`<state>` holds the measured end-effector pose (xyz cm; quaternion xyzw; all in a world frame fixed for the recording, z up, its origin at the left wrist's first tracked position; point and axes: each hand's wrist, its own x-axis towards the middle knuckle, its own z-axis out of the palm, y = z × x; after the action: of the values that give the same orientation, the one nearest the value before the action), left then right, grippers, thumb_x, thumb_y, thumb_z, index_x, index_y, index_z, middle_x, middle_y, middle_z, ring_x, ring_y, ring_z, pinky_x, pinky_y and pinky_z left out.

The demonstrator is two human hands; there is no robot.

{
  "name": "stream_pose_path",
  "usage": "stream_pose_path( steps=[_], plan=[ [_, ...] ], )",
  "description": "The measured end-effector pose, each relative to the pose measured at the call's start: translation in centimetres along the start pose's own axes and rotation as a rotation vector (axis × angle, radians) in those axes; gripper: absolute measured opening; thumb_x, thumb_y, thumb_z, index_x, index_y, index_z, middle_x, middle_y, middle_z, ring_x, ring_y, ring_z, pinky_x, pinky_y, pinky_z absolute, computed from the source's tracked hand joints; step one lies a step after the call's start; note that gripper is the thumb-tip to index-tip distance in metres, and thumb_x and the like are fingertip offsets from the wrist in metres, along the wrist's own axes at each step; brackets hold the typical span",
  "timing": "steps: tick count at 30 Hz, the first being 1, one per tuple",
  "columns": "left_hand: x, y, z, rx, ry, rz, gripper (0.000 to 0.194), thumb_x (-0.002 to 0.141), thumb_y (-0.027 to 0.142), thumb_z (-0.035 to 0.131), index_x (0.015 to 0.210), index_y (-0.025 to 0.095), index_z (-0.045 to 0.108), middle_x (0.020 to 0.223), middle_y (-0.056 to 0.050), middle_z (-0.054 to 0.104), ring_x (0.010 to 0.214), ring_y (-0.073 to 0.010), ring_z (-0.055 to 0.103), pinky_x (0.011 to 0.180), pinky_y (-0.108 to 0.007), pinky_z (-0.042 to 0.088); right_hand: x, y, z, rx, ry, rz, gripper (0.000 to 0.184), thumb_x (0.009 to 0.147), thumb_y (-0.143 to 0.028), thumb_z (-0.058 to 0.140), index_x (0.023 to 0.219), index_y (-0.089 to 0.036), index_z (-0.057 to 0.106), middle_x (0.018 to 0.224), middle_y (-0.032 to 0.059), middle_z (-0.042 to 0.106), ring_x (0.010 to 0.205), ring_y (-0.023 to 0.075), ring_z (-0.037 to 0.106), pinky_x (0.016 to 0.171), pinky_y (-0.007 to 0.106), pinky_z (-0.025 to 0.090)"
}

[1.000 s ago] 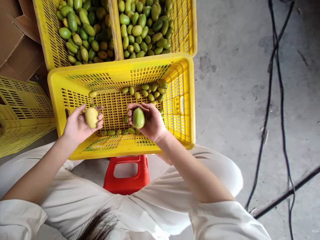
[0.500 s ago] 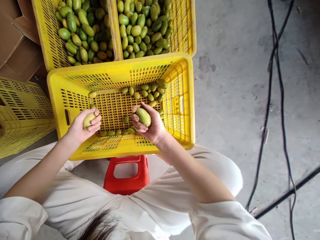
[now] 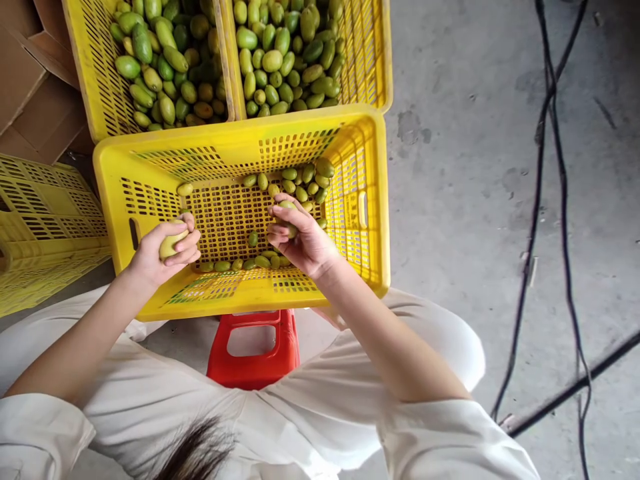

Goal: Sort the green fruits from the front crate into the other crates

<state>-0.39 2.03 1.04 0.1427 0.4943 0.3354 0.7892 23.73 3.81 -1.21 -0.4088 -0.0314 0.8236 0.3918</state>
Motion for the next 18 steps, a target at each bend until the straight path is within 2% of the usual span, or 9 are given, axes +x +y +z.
stream_pose_path(
  steps=[3,6,8,10,12,13,15,18],
  plan=[
    [0.1,0.0,-0.1,0.068,-0.04,-0.028,0.023,0.078,0.036,0.064,0.068,0.017,0.056,0.042,0.005,0.045,0.027,-0.0038,0.029,0.031,-0.018,0.021,0.2,0.1,-0.5,-0.024,-0.028,0.046,0.034,0.068,-0.009,0.076,0.082,-0.022,0.049,0.063,-0.0109,0.05,0.039,0.001,0.028,0.034,0.013,0.021],
    [0.2,-0.2,-0.1,0.077,-0.073,-0.034,0.036,0.083,0.048,0.06,0.068,0.016,0.059,0.044,0.001,0.048,0.03,-0.0066,0.036,0.031,-0.019,0.023,0.3,0.0,-0.7,-0.062,-0.058,0.064,0.03,0.075,-0.026,0.077,0.081,-0.021,0.048,0.062,-0.0101,0.051,0.036,-0.0001,0.021,0.033,0.014,0.017],
    [0.0,-0.4,0.0,0.038,-0.082,-0.014,0.035,0.082,0.048,0.063,0.077,0.013,0.064,0.056,-0.003,0.058,0.041,-0.0098,0.05,0.038,-0.021,0.038,0.3,-0.2,-0.7,-0.071,-0.078,0.042,0.025,0.081,-0.036,0.071,0.085,-0.021,0.052,0.064,-0.0082,0.053,0.037,0.0015,0.028,0.034,0.016,0.023],
    [-0.3,-0.5,0.1,-0.012,-0.082,0.001,0.029,0.077,0.036,0.069,0.093,0.012,0.067,0.075,-0.007,0.066,0.063,-0.0148,0.063,0.057,-0.026,0.053,0.3,-0.4,-0.4,-0.076,-0.074,-0.005,0.02,0.084,-0.038,0.065,0.091,-0.022,0.056,0.068,-0.0048,0.058,0.044,0.0062,0.044,0.039,0.019,0.035],
    [-0.7,-0.6,0.3,-0.041,-0.074,0.009,0.032,0.072,0.022,0.075,0.102,0.015,0.066,0.093,-0.007,0.068,0.082,-0.0187,0.068,0.074,-0.031,0.057,0.3,-0.6,-0.1,-0.084,-0.042,-0.041,0.017,0.083,-0.033,0.06,0.096,-0.023,0.058,0.077,-0.0008,0.064,0.061,0.013,0.059,0.048,0.024,0.046],
    [-0.9,-0.6,0.3,-0.04,-0.075,0.016,0.035,0.069,0.017,0.077,0.102,0.016,0.066,0.098,-0.006,0.068,0.087,-0.0193,0.069,0.077,-0.032,0.057,0.3,-0.6,0.0,-0.086,-0.024,-0.048,0.018,0.081,-0.029,0.059,0.098,-0.023,0.059,0.081,0.0005,0.066,0.07,0.0159,0.063,0.052,0.026,0.051],
    [-1.1,-0.5,0.3,-0.03,-0.101,0.046,0.034,0.065,0.014,0.08,0.096,0.017,0.065,0.095,-0.004,0.068,0.081,-0.0171,0.069,0.073,-0.029,0.057,0.3,-0.5,0.2,-0.078,-0.005,-0.043,0.023,0.077,-0.021,0.06,0.099,-0.024,0.059,0.085,0.0013,0.067,0.08,0.0186,0.065,0.06,0.03,0.055],
    [-1.0,-0.1,0.1,-0.038,-0.141,0.063,0.029,0.064,0.019,0.083,0.082,0.018,0.061,0.066,0.003,0.059,0.049,-0.0061,0.054,0.049,-0.019,0.045,0.3,-0.1,0.2,-0.064,-0.02,-0.017,0.032,0.071,-0.013,0.067,0.098,-0.025,0.056,0.085,-0.0019,0.066,0.079,0.0155,0.065,0.062,0.026,0.055]
  ],
)
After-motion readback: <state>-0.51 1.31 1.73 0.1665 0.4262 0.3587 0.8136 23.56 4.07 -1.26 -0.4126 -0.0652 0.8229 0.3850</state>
